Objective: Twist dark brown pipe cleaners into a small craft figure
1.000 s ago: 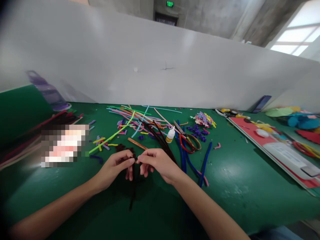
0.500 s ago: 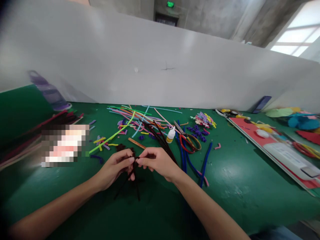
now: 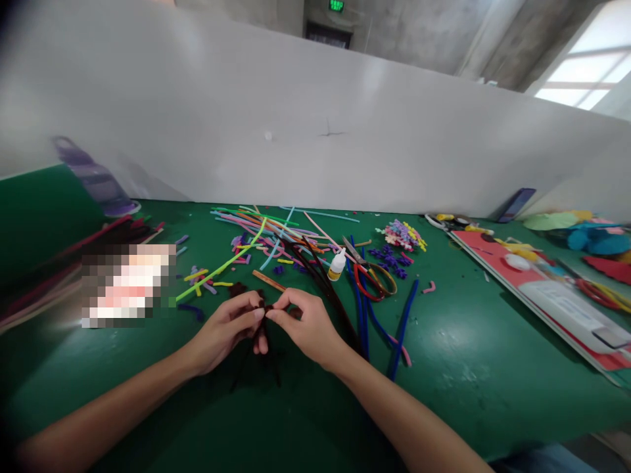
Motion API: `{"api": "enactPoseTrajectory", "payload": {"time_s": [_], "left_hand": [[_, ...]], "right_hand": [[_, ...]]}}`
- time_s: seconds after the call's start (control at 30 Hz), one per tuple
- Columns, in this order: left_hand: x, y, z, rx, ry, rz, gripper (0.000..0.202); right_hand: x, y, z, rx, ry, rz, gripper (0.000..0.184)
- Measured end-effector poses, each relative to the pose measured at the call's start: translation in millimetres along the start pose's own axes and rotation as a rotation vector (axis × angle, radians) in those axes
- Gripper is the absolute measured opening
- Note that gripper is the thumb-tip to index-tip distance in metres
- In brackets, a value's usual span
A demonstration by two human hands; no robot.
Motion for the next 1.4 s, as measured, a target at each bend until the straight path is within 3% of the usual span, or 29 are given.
{"api": "enactPoseTrajectory", "payload": {"time_s": [0.17,0.5,0.73,0.97,1.07,1.17,1.4], "left_hand": [[1,0.8,1,-0.005,-0.018,0.022,0.019],[1,-2.4,-1,0.009,-0.033,0.093,0.021],[1,-1.3,-1,0.012,-0.062,0.068,0.021],[0,-1.9,-1,0.010,-0.064,0.123,0.019],[-1,-3.1,-2,0.007,-0.018,0.166,0.018],[-1,-4.2,-2,0.004,0.025,0.200,0.018],[3,-0.1,-8,0.003,0.120,0.399,0.023]], "right_hand": [[1,2,-2,0.015,-0.061,-0.082,0.017],[1,-4,-3,0.004,-0.377,-0.389,0.012],[-3,-10,-2,-0.144,-0.652,-0.796,0.017],[-1,-8,-3,-0.191,-0.714,-0.972,0.022],[-2,-6,-4,-0.199,-0.657,-0.865,0.024],[-6,-5,-3,-0.210,-0.488,-0.610,0.020],[-3,-2,-2,-0.374,0.263,0.231,0.018]]}}
Point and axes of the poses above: each hand's wrist, its own z-axis towards the middle knuckle, its own y-axis out of the palm, x = y × z, the point moved 2 cm from there along z, towards the middle knuckle, and after that the axes turned 1 degree about -y, right-handed, at the moved point
